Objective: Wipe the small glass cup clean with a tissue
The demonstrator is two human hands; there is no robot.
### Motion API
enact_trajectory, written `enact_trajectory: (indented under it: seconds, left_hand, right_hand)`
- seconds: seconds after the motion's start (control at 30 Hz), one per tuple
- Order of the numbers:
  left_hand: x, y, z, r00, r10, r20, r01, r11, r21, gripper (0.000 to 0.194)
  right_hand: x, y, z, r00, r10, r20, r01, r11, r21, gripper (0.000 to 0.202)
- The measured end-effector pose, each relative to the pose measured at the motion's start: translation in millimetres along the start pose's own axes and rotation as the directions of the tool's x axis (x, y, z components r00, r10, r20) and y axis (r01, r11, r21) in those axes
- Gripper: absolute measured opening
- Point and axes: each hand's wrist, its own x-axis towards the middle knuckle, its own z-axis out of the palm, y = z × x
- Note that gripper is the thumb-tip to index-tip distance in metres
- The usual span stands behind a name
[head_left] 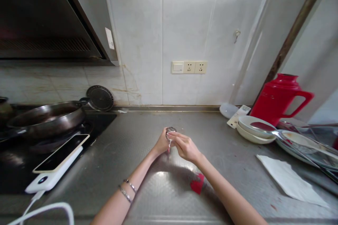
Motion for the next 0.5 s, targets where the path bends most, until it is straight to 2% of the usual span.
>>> enact_trajectory:
  seconds: [0.07,0.1,0.13,0.2,0.23,0.27,0.3,0.4,0.5]
  left_hand:
    - [-0.1,0.3,0.5,0.999,-0.019,0.027,0.019,1.0,0.016,0.059]
    - [-0.3,0.4,1.1,0.999,-0.025,0.043,0.024,0.999,0.025,0.06]
    - [-0.7,0.4,2.0,0.998,-0.029,0.059,0.028,0.999,0.023,0.06]
    - [-1.8,0.3,3.9,0.996,-0.026,0.087,0.025,1.0,0.017,0.059]
    - [-2.5,0.3,4.9,0.995,-0.025,0.1,0.023,1.0,0.016,0.058]
    - [-3.3,0.4,5.9,0.993,-0.027,0.115,0.025,1.0,0.018,0.058]
    - [-4.1,0.4,6.8,0.991,-0.032,0.13,0.03,0.999,0.024,0.059]
    - [-5.5,0.8,8.9,0.986,-0.044,0.158,0.038,0.998,0.04,0.065]
    - [-5.2,2.1,10.3,0.99,-0.035,0.134,0.032,0.999,0.028,0.064]
  right_hand:
    - [0.7,-0.2,-5.6,0.99,0.135,-0.034,-0.132,0.988,0.075,0.029]
    - [1.2,0.6,-8.4,0.966,0.241,-0.09,-0.231,0.967,0.106,0.029]
    - [1.9,2.1,-10.9,0.921,0.354,-0.163,-0.335,0.933,0.132,0.032]
    - [3.6,6.7,-14.3,0.795,0.529,-0.296,-0.501,0.848,0.172,0.037]
    - [4.4,9.3,-14.9,0.75,0.573,-0.331,-0.544,0.819,0.184,0.039]
    - [5.1,11.8,-14.7,0.733,0.592,-0.334,-0.562,0.804,0.191,0.039]
    - [5.4,13.9,-13.7,0.742,0.593,-0.312,-0.561,0.805,0.195,0.039]
    - [4.3,16.4,-7.2,0.816,0.538,-0.212,-0.501,0.841,0.204,0.037]
    - [0.7,13.9,0.5,0.857,0.484,-0.174,-0.455,0.871,0.182,0.034]
